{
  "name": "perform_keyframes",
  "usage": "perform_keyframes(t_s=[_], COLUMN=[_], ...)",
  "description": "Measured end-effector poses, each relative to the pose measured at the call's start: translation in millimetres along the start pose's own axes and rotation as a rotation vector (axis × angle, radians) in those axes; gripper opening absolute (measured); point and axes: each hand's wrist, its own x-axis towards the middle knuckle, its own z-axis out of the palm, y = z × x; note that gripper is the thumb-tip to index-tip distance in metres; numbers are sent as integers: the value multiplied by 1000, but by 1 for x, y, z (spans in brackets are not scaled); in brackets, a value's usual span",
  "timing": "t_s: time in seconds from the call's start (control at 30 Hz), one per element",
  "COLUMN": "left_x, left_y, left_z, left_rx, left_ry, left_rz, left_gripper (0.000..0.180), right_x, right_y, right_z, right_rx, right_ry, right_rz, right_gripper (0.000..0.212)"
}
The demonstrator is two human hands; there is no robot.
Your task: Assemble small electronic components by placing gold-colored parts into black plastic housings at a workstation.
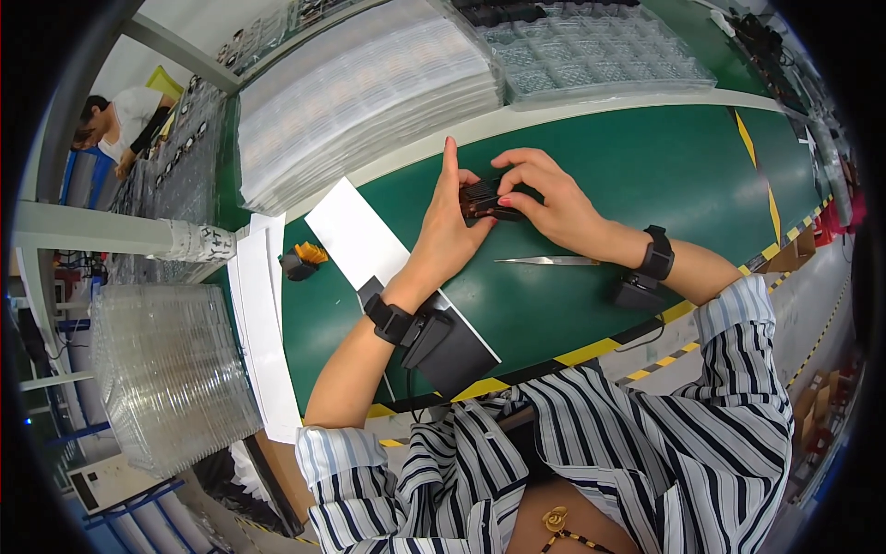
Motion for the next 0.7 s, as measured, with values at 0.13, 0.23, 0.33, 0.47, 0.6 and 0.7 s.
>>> perform_keyframes(t_s=[0.13,0.23,0.33,0.47,0.6,0.7], left_x=[1,2,4,4,3,-1], left_y=[4,4,2,-1,1,2], left_z=[5,6,8,13,9,-3], left_rx=[2,-16,-56,36,63,-82], left_ry=[-11,-13,-17,35,100,9], left_rz=[15,18,1,74,52,-46], left_gripper=[96,96,96,95,94,92], right_x=[-15,-15,-13,4,6,1], right_y=[5,-2,-10,-21,1,11], right_z=[7,11,10,24,25,8], right_rx=[214,435,247,1054,780,323], right_ry=[14,36,-75,117,-3,-197], right_rz=[172,202,122,344,231,110], right_gripper=[29,40,50,50,52,52])
